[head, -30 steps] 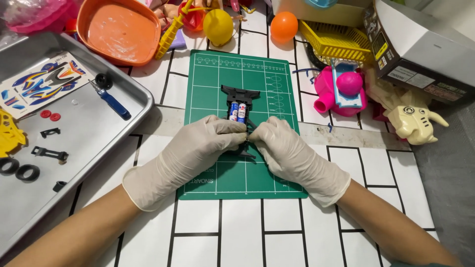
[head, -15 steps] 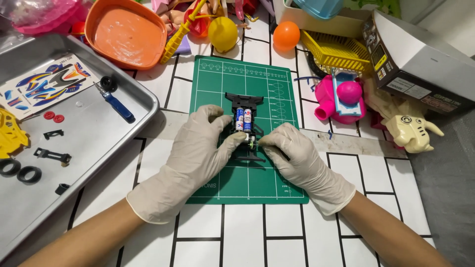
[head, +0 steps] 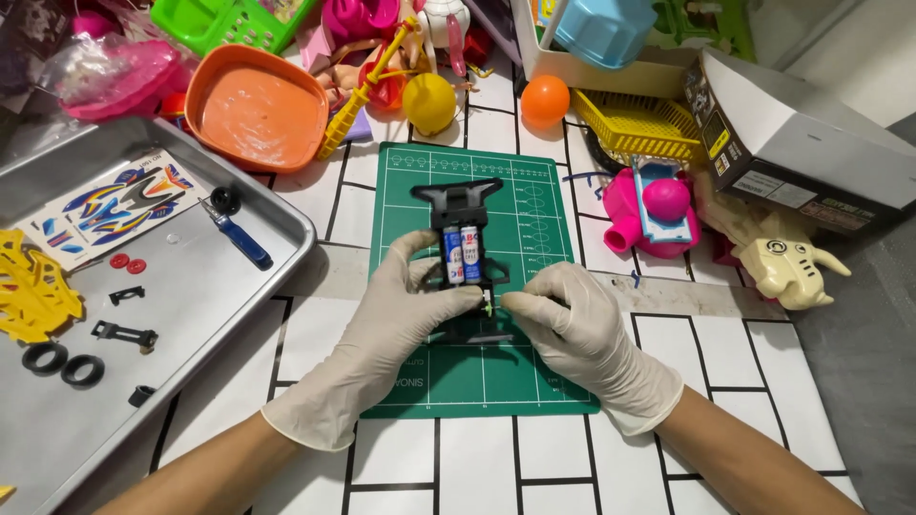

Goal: The person inserts two AA batteries into a black plastic chassis on a green cutting mat. They then attach a small green wheel to the rear axle and a black wheel to the front axle, securing both by hand. The person manipulates the wheels to ensure they are properly seated on the axles.

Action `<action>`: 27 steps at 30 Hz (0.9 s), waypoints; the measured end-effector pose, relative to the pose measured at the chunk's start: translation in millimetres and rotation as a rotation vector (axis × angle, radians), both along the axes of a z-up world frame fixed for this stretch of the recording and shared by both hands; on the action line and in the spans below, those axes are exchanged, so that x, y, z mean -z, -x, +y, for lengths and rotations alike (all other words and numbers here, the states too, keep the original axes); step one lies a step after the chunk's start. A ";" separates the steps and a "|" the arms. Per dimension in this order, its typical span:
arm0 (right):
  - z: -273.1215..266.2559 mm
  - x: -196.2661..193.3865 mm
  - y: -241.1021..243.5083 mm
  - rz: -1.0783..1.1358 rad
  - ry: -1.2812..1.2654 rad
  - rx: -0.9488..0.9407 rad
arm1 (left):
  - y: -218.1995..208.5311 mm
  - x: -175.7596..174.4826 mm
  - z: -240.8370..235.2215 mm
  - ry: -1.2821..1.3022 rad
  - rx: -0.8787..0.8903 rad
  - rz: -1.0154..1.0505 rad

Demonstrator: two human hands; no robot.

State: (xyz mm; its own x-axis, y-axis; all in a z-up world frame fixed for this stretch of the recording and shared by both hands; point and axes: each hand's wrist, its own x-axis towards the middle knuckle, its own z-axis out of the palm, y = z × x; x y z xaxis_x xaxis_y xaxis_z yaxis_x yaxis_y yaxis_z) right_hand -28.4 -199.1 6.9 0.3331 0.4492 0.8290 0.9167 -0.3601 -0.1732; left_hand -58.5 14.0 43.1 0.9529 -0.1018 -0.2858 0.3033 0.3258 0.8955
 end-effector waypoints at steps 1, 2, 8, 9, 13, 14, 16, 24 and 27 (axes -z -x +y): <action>-1.3 2.6 0.4 -0.004 -0.001 0.000 | -1.6 6.5 -1.3 -0.001 0.000 -0.004; -2.2 5.6 1.5 0.015 0.015 0.017 | -2.5 13.3 -2.2 -0.024 0.020 -0.024; -0.6 7.1 1.7 0.179 0.008 0.005 | -8.8 28.6 -5.6 -0.003 0.132 -0.068; 0.0 6.1 2.3 0.215 0.003 -0.006 | -8.6 27.9 -6.4 -0.006 0.145 -0.067; -3.8 10.7 1.8 0.234 0.011 -0.009 | -6.5 25.8 -3.9 -0.070 0.136 -0.055; -4.6 12.6 1.0 0.239 0.010 -0.006 | -6.0 23.7 -3.5 -0.083 0.138 -0.056; -4.3 12.7 1.2 0.243 0.011 -0.004 | -4.1 19.2 -3.1 -0.095 0.139 -0.058; -0.8 0.7 4.2 0.336 -0.029 -0.039 | -1.5 12.7 -2.0 -0.105 0.119 -0.071; -6.8 -9.9 -0.2 0.518 -0.084 -0.105 | -1.7 15.2 -1.1 -0.093 0.093 -0.058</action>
